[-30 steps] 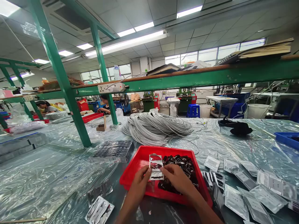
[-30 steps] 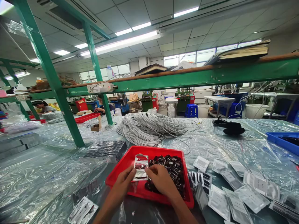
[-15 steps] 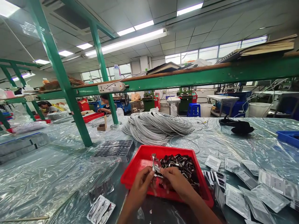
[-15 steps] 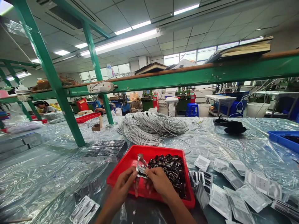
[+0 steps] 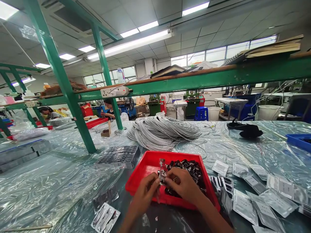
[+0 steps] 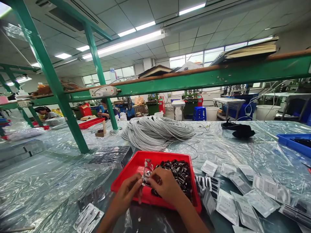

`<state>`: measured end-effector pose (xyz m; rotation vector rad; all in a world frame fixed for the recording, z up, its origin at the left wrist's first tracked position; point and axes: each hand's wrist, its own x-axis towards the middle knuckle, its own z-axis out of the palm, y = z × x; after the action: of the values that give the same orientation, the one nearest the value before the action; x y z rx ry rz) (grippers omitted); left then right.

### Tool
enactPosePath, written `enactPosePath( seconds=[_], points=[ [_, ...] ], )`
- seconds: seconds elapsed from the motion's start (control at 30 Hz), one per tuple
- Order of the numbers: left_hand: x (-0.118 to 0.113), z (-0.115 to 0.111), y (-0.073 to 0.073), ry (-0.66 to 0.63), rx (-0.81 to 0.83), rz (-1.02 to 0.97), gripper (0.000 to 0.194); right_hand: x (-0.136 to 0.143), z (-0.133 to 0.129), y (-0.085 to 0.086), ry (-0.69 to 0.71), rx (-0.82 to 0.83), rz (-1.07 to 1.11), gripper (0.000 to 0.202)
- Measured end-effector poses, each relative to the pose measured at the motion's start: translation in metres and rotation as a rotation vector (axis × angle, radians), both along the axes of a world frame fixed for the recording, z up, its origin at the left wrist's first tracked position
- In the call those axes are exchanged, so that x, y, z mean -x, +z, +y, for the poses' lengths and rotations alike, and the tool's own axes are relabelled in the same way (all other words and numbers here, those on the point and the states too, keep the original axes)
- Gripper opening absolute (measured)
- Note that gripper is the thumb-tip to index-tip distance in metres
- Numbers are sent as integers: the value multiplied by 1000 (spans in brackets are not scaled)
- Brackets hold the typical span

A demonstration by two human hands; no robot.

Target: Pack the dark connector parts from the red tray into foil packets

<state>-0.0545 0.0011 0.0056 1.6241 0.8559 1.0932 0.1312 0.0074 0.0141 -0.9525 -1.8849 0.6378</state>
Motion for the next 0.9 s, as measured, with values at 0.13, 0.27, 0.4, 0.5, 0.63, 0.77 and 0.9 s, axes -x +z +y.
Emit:
enactPosePath(
  seconds=[0.13, 0.27, 0.4, 0.5, 0.63, 0.77, 0.9],
  points=[
    [0, -2, 1, -85, -21, 30, 32, 4, -2, -1, 17, 8, -22, 18],
    [2, -5, 5, -97, -65, 128, 30, 1, -1, -3, 55, 18, -35, 13],
    [3, -4, 12, -50, -118, 233, 31, -3, 2, -7, 29, 35, -36, 10],
    [13, -5, 15, 120, -144, 288, 35, -11, 8, -9, -45, 28, -38, 17],
    [63, -17, 7, 532, -62, 224, 39, -27, 14, 2, -262, -1, -179, 18],
    [124, -44, -8, 961, 75, 533, 35, -15, -5, 22, -417, -113, -339, 21],
    [139, -66, -16, 1081, 119, 1079, 37, 37, -50, 11, 253, -6, -413, 28]
  ],
)
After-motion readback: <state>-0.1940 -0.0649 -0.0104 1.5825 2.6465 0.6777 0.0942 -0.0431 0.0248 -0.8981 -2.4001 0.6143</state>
